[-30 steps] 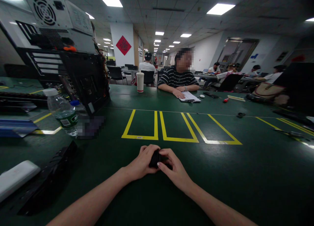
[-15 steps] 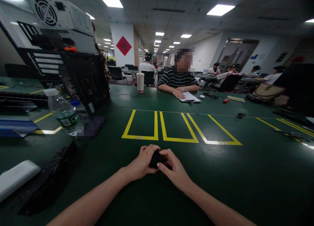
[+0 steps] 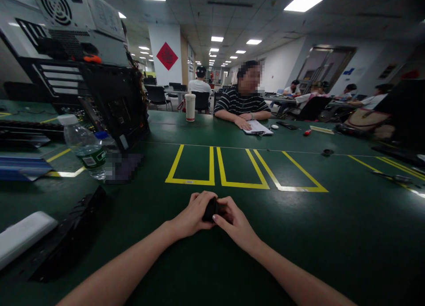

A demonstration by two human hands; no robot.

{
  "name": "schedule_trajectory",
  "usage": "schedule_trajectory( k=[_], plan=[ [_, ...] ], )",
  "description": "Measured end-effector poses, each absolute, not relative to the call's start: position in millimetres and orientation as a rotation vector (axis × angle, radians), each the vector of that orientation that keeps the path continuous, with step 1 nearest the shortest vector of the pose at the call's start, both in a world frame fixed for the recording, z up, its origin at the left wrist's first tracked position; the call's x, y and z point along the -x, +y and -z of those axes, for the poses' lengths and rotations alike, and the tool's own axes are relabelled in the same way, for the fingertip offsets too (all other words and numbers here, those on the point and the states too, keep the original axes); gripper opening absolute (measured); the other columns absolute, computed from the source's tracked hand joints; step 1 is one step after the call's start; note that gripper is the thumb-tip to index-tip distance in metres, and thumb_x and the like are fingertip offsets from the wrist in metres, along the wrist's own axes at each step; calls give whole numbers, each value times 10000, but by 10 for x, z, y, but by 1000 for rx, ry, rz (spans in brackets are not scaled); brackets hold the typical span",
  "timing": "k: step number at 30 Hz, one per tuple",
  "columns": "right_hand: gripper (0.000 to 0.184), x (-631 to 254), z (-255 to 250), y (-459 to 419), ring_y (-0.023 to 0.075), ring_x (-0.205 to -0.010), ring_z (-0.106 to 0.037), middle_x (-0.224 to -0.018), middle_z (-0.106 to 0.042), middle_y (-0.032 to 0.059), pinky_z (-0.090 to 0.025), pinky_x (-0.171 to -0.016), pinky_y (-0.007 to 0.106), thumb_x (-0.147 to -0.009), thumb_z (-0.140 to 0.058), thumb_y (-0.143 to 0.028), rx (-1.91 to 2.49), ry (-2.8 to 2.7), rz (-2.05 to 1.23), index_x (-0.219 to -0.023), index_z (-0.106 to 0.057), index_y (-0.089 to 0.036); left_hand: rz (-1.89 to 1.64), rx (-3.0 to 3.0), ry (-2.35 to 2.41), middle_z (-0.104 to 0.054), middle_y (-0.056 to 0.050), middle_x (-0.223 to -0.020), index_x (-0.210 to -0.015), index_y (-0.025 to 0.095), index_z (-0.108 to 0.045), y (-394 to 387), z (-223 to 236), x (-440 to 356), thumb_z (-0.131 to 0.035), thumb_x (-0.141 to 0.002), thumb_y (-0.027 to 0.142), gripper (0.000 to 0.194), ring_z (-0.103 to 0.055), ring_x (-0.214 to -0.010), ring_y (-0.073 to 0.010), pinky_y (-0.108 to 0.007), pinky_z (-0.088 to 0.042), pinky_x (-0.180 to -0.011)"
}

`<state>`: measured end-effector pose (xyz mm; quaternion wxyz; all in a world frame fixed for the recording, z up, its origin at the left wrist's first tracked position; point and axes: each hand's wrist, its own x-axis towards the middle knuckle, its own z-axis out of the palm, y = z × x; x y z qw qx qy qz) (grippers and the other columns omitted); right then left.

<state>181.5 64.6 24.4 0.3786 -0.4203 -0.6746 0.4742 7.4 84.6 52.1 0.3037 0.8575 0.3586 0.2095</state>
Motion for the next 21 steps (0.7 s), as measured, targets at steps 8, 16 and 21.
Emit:
schedule_trajectory(
  k=[8, 16, 21],
  plan=[
    [248, -1799, -224, 667, 183, -975, -528, -1038, -524, 26, -471, -805, 340, -782, -523, -234, 1125, -1642, -1156, -1022, -458, -239, -553, -2261, 952, -430, -48, -1155, -1167, 261, -328, 850, -513, -65, -609, -727, 215, 525, -407, -1071, -250, -428, -343, -893],
    [187, -1804, -303, 634, 178, -927, -550, -988, -549, 15, -476, -789, 341, -799, -504, -268, 1105, -1710, -1212, -982, -482, -240, -556, -2272, 940, -432, -47, -1164, -1157, 262, -329, 839, -543, -61, -602, -731, 196, 510, -412, -1077, -251, -443, -326, -905],
    [138, -1805, -248, 664, 175, -945, -530, -1026, -511, 21, -472, -782, 325, -791, -502, -241, 1101, -1693, -1097, -928, -518, -232, -580, -2275, 927, -437, -46, -1158, -1164, 257, -322, 866, -463, -67, -615, -725, 212, 530, -410, -1074, -237, -412, -339, -895]
  ],
)
